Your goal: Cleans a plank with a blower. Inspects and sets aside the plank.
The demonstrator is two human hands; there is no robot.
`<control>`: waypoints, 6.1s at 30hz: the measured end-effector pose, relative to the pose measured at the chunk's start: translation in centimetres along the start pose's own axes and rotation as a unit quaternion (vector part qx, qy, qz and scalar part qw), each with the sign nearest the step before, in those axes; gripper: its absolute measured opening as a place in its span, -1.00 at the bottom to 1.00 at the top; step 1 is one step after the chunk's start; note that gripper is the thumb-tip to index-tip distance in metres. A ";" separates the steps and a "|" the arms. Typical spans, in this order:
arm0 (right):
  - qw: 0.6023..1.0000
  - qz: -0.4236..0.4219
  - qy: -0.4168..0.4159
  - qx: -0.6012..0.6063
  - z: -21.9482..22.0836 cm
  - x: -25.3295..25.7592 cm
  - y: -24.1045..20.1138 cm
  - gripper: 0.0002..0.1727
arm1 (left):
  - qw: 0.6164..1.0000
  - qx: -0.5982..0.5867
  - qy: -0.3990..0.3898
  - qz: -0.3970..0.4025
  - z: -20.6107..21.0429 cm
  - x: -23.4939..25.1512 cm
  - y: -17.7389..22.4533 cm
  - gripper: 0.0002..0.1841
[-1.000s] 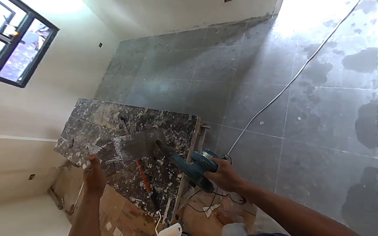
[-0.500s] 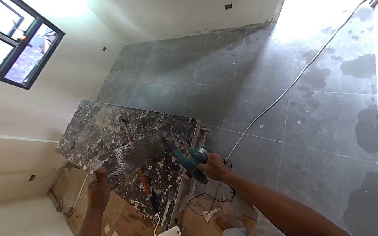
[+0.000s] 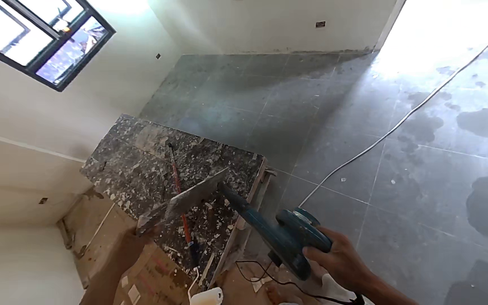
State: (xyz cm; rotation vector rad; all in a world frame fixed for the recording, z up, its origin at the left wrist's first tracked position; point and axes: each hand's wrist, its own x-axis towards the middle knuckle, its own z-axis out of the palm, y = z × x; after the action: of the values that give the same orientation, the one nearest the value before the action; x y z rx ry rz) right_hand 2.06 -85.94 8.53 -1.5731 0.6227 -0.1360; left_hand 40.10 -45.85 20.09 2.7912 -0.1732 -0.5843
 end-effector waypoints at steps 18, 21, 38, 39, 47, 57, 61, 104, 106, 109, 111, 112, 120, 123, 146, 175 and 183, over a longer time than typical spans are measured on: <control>0.989 -0.052 -0.138 0.017 -5.4 -8.7 -6.5 -0.77 | 0.731 0.406 0.097 0.539 0.2 0.5 -2.6 -0.34; 0.981 -0.091 -0.167 0.034 -5.3 -8.6 -7.1 -0.76 | 0.729 0.402 0.077 0.549 0.1 0.8 -3.0 -0.43; 0.985 -0.057 -0.022 -0.163 -2.1 -4.4 -1.4 -0.68 | 0.698 0.386 0.066 0.600 0.3 1.0 -2.4 -0.37; 0.985 -0.041 -0.014 -0.168 -1.8 -3.7 -0.9 -0.68 | 0.697 0.381 0.064 0.604 0.3 1.1 -2.3 -0.37; 0.983 0.064 -0.018 -0.171 -0.6 0.7 -0.8 -0.68 | 0.685 0.381 0.066 0.617 0.5 1.1 -1.7 -0.40; 0.991 0.095 -0.040 -0.081 0.3 1.0 -2.1 -0.74 | 0.680 0.391 0.060 0.618 0.8 0.4 -0.7 -0.41; 0.986 0.100 -0.056 -0.117 1.2 1.6 -1.6 -0.69 | 0.680 0.395 0.059 0.614 1.2 -0.2 -0.7 -0.42; 0.974 -0.068 -0.052 -0.211 -0.9 -5.3 -2.7 -0.66 | 0.894 0.223 -0.045 0.386 7.7 -5.4 -8.2 -0.11; 0.974 -0.064 -0.024 -0.216 -0.3 -4.8 -1.9 -0.66 | 0.901 0.191 -0.039 0.387 7.0 -5.3 -5.8 -0.23; 0.980 -0.054 -0.008 -0.193 0.4 -4.7 -1.8 -0.65 | 0.926 0.140 -0.032 0.349 5.0 -5.2 -0.7 -0.39; 0.984 -0.061 0.011 -0.168 0.5 -4.9 -2.0 -0.65 | 0.961 0.113 -0.013 0.251 3.4 -5.2 3.3 -0.58; 0.986 -0.064 0.019 -0.153 0.4 -4.9 -2.2 -0.66 | 0.979 0.095 -0.012 0.178 2.6 -4.8 5.5 -0.64; 0.992 -0.114 -0.026 -0.040 -1.2 -5.6 -5.1 -0.69 | 0.981 -0.165 0.093 0.038 0.5 1.9 11.6 -0.46; 0.992 -0.114 -0.053 0.010 -1.5 -5.7 -6.2 -0.71 | 0.981 -0.157 0.106 0.035 0.4 2.3 11.7 -0.43; 0.989 -0.040 -0.052 -0.131 5.2 0.0 -3.4 -0.65 | 0.964 -0.064 0.176 0.187 0.3 2.7 9.3 -0.50; 0.986 -0.131 -0.047 0.088 7.8 -8.6 -7.5 -0.75 | 0.961 -0.135 0.196 0.140 -0.6 4.3 2.3 -0.51; 0.999 -0.050 -0.011 -0.003 8.2 -2.2 -3.4 -0.70 | 0.953 -0.176 0.220 0.114 0.3 3.3 1.4 -0.53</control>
State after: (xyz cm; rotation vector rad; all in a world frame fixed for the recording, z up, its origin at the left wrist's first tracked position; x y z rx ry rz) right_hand 4.94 -77.77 11.42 -1.6106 0.5277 -0.1903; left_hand 42.90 -47.82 18.96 2.4288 -0.2610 0.0663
